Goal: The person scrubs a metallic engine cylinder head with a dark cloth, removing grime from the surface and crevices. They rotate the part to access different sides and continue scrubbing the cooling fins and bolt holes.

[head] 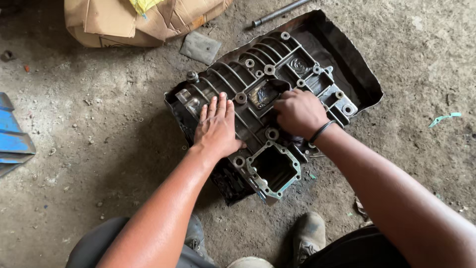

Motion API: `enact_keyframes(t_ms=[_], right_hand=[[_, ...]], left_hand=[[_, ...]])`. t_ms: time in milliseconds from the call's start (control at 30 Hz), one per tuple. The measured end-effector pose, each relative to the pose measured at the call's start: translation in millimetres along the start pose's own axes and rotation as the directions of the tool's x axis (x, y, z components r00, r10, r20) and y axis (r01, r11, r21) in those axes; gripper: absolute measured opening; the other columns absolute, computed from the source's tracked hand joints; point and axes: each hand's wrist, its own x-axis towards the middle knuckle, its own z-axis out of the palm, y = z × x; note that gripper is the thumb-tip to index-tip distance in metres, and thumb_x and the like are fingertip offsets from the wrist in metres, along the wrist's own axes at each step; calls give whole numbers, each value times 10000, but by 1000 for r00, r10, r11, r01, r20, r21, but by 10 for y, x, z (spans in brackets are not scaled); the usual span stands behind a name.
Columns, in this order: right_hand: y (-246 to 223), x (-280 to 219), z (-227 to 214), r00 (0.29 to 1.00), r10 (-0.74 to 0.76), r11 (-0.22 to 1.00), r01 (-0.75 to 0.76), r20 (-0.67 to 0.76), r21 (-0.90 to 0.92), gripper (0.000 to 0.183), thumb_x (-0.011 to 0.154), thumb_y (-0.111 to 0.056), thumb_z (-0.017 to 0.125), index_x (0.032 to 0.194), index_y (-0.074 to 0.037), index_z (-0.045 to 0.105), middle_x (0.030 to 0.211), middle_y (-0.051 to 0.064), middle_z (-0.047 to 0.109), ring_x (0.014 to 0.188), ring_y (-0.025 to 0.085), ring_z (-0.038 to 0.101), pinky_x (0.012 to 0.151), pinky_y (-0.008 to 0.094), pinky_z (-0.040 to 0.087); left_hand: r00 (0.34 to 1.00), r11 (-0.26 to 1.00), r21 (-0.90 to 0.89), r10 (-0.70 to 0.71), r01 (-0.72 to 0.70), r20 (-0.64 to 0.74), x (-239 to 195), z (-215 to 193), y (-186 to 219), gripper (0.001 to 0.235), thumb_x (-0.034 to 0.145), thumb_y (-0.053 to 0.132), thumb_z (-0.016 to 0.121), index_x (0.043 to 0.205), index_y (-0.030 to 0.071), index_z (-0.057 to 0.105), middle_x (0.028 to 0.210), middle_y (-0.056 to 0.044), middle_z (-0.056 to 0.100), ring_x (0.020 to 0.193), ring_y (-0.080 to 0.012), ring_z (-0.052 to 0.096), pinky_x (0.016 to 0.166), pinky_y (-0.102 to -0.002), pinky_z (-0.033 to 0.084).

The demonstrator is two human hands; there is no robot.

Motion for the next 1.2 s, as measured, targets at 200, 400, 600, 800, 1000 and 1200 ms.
enact_keyframes(t_ms=[200,400,600,800,1000,1200], right_hand=[[-44,-48,23,949,-227,952,264,-219,157,200,822,-98,621,919,-139,791,938,47,726,949,217,653,843,397,562],[-130,-36,-81,988,38,999,-39,151,0,268,1017,-94,531,993,-178,784,935,77,705,869,216,666,767,384,592],[-96,-25,-102,993,-26,1000,28,-114,14,178,775,-167,681,896,-169,812,934,62,727,903,246,681,788,442,570],[-81,2,-49,1000,-21,980,18,12,198,142,863,-223,695,919,-152,805,922,62,711,801,236,698,704,411,597],[-90,8,66,996,-15,999,11,91,41,257,1052,-238,590,920,-136,785,868,34,729,850,195,716,743,351,621],[319,40,50,989,86,866,-133,118,482,239,851,-289,720,1048,-169,780,911,48,743,807,241,735,738,394,606]], left_hand=[[998,1000,-10,17,-18,-57,30,51,-17,1180,773,418,850,1582,-51,131,1668,-266,33,1554,-392,66,1252,-501,52],[999,995,-100,18,-21,-28,27,90,-64,1233,739,495,849,1566,-22,95,1662,-233,-3,1559,-350,25,1253,-475,33],[1000,997,-78,-12,13,9,44,60,-41,1210,755,454,854,1591,6,102,1689,-211,2,1568,-340,29,1258,-454,31],[998,999,34,-3,6,-65,41,71,-38,1140,773,315,846,1606,-13,141,1691,-242,32,1559,-359,69,1251,-469,53],[1000,998,-66,9,-10,-20,111,188,-102,1168,784,383,842,1594,-3,92,1684,-230,-8,1564,-360,34,1261,-478,35],[1000,996,-89,9,-10,-20,100,125,-75,1184,783,414,848,1592,1,89,1683,-227,-14,1565,-360,28,1256,-480,28]])
